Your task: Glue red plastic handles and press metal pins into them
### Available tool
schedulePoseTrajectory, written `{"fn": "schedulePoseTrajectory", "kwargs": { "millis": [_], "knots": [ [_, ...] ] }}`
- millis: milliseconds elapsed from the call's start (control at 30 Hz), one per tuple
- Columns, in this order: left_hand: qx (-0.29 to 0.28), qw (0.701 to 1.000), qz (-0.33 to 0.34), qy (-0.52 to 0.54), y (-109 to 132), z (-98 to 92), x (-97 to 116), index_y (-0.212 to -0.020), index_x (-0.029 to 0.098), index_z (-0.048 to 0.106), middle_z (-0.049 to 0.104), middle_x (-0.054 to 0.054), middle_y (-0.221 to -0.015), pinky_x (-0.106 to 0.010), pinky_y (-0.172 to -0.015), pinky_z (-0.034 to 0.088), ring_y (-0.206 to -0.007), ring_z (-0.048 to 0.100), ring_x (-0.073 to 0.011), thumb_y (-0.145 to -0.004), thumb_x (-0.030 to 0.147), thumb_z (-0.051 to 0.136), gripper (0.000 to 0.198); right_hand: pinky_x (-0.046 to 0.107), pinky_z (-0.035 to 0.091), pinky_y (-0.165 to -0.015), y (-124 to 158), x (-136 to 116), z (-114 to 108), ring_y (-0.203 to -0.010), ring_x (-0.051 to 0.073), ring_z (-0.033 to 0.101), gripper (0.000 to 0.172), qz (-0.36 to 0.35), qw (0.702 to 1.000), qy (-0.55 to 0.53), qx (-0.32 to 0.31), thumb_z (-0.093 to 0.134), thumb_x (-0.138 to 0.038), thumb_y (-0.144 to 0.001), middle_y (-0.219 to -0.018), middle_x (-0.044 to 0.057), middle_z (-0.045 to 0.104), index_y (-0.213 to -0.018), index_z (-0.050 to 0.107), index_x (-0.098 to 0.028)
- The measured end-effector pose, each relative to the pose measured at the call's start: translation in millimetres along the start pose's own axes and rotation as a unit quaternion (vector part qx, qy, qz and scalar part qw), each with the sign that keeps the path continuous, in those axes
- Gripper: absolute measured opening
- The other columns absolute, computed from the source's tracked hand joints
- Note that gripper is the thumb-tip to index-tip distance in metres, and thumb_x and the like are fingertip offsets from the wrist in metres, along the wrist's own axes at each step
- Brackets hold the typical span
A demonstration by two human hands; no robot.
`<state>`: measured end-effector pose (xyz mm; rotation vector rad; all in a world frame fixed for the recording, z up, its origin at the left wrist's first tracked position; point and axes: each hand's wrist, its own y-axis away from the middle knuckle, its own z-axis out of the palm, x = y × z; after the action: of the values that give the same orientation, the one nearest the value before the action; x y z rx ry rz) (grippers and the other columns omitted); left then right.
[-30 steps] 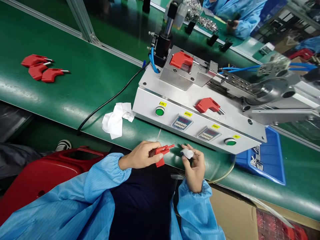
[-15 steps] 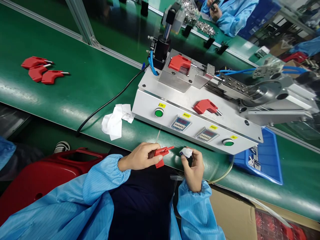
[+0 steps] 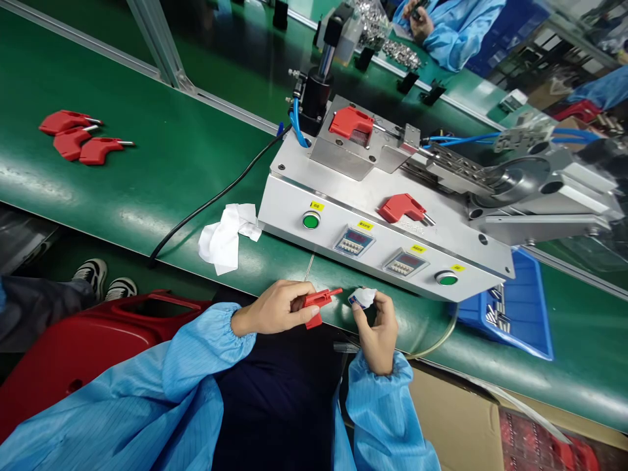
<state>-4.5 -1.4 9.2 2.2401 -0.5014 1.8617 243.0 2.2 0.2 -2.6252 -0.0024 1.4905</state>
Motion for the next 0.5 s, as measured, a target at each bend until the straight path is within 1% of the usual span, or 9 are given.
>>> {"fn": "schedulePoseTrajectory", "kwargs": {
  "millis": [333,500],
  "knots": [
    [0.002,1.0,0.004,-0.008,0.6,0.3,-1.4,-0.08,0.021,0.051,0.047,0.006,-0.067,-0.025,-0.059,0.033,-0.058,0.042,-0.0108,-0.097,0.034,0.056,0.022,0.045,0.057,-0.094,-0.2,1.6,0.8,-0.1,0.027,0.069,0.029,-0.003,1.0,-0.001,0.002,0.073,-0.046,-0.091,-0.104,0.008,0.074,-0.107,0.066,-0.023],
    [0.0,1.0,0.001,-0.006,0.7,1.3,-1.2,-0.08,0.021,0.05,0.047,0.006,-0.067,-0.025,-0.06,0.034,-0.059,0.041,-0.0111,-0.096,0.035,0.056,0.022,0.046,0.056,-0.095,-0.8,-0.3,1.4,-0.1,0.027,0.069,0.029,0.001,1.0,-0.001,0.0,0.073,-0.047,-0.091,-0.104,0.007,0.073,-0.107,0.066,-0.023]
  ]
}}
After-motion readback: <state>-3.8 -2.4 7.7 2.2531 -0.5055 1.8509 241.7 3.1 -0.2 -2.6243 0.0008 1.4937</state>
